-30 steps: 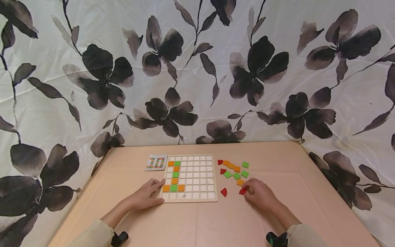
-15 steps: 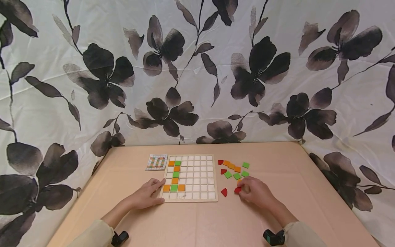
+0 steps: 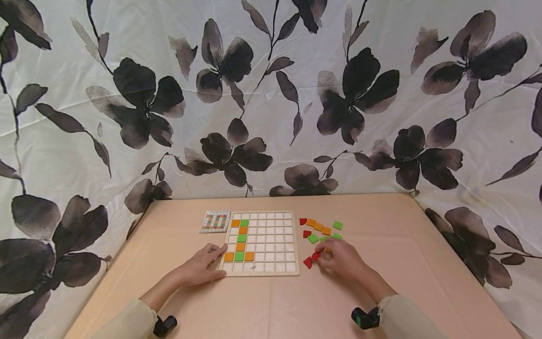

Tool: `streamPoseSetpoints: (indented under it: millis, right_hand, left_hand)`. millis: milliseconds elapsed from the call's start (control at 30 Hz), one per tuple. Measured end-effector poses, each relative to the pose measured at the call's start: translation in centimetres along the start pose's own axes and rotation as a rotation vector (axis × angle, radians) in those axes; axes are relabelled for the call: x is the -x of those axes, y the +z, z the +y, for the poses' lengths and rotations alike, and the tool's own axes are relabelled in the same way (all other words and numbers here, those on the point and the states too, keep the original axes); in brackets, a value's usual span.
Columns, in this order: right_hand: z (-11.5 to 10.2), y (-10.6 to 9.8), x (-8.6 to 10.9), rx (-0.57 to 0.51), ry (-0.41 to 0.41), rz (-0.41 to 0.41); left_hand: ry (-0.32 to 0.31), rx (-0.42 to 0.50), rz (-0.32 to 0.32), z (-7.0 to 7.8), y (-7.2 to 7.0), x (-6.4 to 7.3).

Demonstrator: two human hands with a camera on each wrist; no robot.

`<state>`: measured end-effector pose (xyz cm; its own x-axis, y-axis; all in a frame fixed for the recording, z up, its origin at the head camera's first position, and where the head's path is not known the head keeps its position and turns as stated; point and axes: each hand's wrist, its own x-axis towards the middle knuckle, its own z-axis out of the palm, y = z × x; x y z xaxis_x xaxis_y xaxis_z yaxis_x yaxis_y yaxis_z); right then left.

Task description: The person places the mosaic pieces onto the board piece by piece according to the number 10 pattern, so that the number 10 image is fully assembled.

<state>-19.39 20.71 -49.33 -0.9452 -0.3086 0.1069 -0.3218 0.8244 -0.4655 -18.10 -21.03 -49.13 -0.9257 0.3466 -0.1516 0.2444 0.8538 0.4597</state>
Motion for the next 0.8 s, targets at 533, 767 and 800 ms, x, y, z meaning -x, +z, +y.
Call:
streamPoseSetpoints:
  millis: [533,767,800]
  right_hand:
    - [-1.6,0.9,-1.8,-0.061,-0.027,-0.037]
    - [-2.6,1.5,-2.7,-0.058,-0.013,-0.057]
    - [-2.8,1.6,-2.9,-0.059,-0.01,-0.061]
  left_hand:
    - [0.001,-0.018,-0.003,0.3,-0.2,0.2]
    - [-0.003,-0.015,-0.001,0.3,-0.3,0.2]
    - [-0.008,-0.014,-0.001,0.3,-0.3,0.2]
